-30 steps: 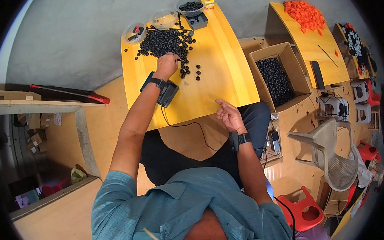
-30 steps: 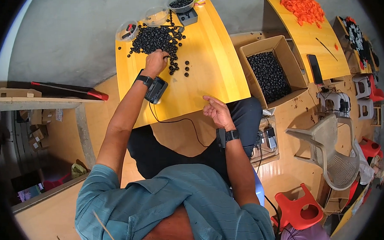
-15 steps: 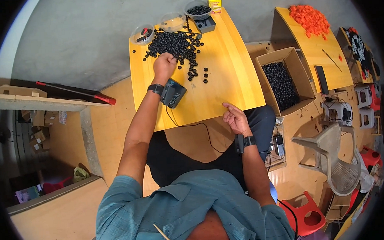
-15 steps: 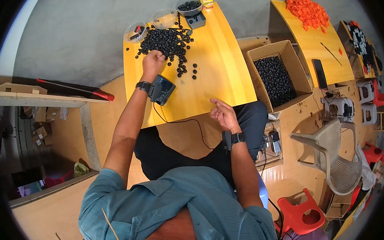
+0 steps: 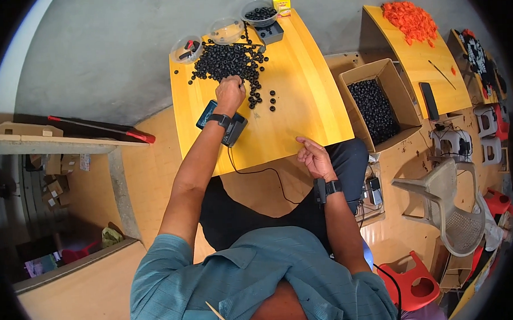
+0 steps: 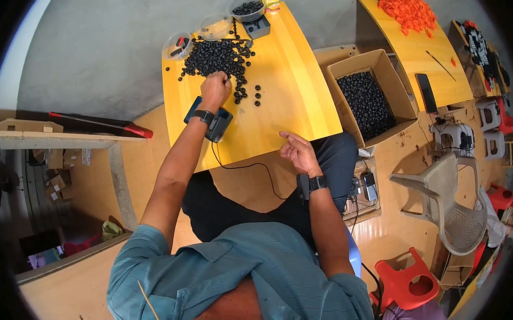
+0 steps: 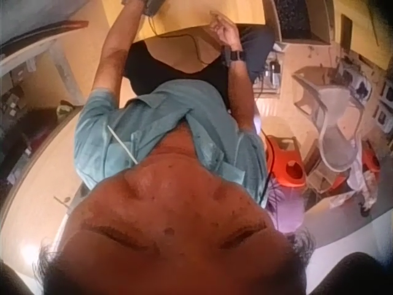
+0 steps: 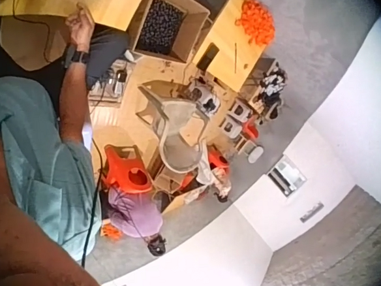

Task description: The person sorts and inspects small black plastic components by hand on a wooden workbench.

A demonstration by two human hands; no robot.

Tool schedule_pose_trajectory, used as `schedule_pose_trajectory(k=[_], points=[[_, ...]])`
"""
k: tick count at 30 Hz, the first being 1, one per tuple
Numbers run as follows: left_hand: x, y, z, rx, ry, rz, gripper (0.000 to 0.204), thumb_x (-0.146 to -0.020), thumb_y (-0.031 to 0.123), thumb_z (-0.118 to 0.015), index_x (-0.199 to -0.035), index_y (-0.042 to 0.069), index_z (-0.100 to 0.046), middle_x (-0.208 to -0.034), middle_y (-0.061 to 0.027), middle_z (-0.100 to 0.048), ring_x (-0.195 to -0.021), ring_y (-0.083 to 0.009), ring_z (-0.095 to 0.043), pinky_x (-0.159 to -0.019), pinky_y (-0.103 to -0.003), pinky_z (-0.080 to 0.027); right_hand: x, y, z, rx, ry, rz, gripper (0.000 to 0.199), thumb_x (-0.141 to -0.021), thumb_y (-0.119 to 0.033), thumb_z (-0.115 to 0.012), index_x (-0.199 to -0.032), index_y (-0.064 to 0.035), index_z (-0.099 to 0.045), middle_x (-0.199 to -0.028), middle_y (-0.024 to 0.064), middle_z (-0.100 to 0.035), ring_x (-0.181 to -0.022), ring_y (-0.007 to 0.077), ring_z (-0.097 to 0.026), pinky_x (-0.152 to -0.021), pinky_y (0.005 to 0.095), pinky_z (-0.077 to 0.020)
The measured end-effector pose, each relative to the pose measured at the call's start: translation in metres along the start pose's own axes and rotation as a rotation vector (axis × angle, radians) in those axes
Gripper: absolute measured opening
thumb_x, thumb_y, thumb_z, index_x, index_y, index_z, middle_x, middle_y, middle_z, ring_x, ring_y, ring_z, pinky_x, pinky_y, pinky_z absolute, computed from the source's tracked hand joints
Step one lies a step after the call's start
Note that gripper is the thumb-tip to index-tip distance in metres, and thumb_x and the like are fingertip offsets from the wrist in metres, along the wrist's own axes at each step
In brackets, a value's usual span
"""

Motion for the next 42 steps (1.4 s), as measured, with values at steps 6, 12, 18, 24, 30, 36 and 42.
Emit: schedule_pose_trajectory(k=[6, 12, 18, 24, 30, 36, 42], points=[[0.0, 0.0, 0.0, -0.092, -0.014, -0.014, 0.008, -0.075, 0.009, -0.065, -0.079, 0.004, -0.061, -0.079, -0.0159, -0.064, -0.079, -0.0348, -0.064, -0.07, -0.046, -0.052, -0.002, 0.002, -0.004, 0.034, -0.115, 0.003, 0.036, -0.1, -0.025, -0.054, -0.124, 0.0007, -0.061, -0.075, 0.0086, -0.067, -0.068, 0.0155, -0.062, -0.066, 0.0264, -0.047], [0.02, 0.052, 0.044, 0.279, -0.114, 0.027, 0.014, -0.077, 0.01, -0.07, -0.078, 0.0, -0.061, -0.073, -0.0121, -0.064, -0.068, -0.0289, -0.064, -0.066, -0.037, -0.052, 0.001, 0.002, -0.006, 0.027, 0.019, -0.029, 0.036, -0.099, -0.023, -0.058, -0.126, 0.0005, -0.06, -0.083, 0.0069, -0.068, -0.07, 0.0128, -0.061, -0.066, 0.0246, -0.048], [0.109, 0.119, 0.079, 0.793, -0.243, 0.105, 0.009, -0.084, 0.005, -0.071, -0.09, -0.001, -0.067, -0.082, -0.0047, -0.069, -0.076, -0.0093, -0.065, -0.072, -0.026, -0.052, 0.009, -0.001, -0.092, 0.179, 0.036, 0.156, 0.035, -0.1, -0.022, -0.056, -0.131, -0.0053, -0.059, -0.093, 0.0017, -0.066, -0.072, 0.0071, -0.057, -0.063, 0.0209, -0.047], [0.155, 0.111, 0.047, 1.38, -0.351, 0.562, 0.009, -0.087, 0.002, -0.068, -0.094, -0.002, -0.066, -0.086, -0.0032, -0.068, -0.076, -0.0082, -0.063, -0.071, -0.022, -0.052, 0.029, 0.0, -0.097, 0.403, -0.029, 0.274, 0.031, -0.097, -0.013, -0.061, -0.127, -0.0046, -0.063, -0.094, 0.0002, -0.067, -0.072, 0.004, -0.054, -0.063, 0.0201, -0.0468], [0.172, 0.11, 0.046, 1.332, -0.264, 0.581, 0.011, -0.086, 0.004, -0.07, -0.093, -0.003, -0.066, -0.084, -0.003, -0.068, -0.075, -0.0073, -0.064, -0.068, -0.02, -0.051, 0.045, -0.014, -0.11, 0.709, 0.043, 0.401, 0.023, -0.093, -0.004, -0.065, -0.115, 0.0002, -0.069, -0.092, 0.0013, -0.066, -0.072, 0.0038, -0.052, -0.065, 0.0177, -0.0447], [0.163, 0.084, 0.05, 0.704, -0.102, 0.379, 0.011, -0.084, 0.009, -0.068, -0.091, 0.001, -0.069, -0.08, -0.0098, -0.069, -0.069, -0.0199, -0.068, -0.064, -0.03, -0.054, 0.031, 0.019, -0.055, 0.121, 0.091, 0.076, 0.019, -0.096, -0.011, -0.062, -0.113, -0.002, -0.066, -0.09, 0.0017, -0.066, -0.074, 0.0074, -0.056, -0.065, 0.0204, -0.0457], [0.17, 0.057, 0.032, 0.123, -0.118, 0.184, 0.014, -0.083, 0.019, -0.069, -0.09, 0.008, -0.071, -0.083, -0.0109, -0.065, -0.075, -0.0316, -0.065, -0.066, -0.041, -0.053, 0.033, 0.008, -0.056, 0.015, -0.078, 0.046, 0.019, -0.097, -0.015, -0.061, -0.112, -0.0032, -0.063, -0.094, 0.0048, -0.066, -0.075, 0.0095, -0.058, -0.067, 0.0221, -0.0484]])
Point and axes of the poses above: each hand's wrist, its own x-axis away from the middle knuckle, its own z-axis out of the back of the hand, y = z × x, the point moved 8 cm from there along -x, towards the middle knuckle
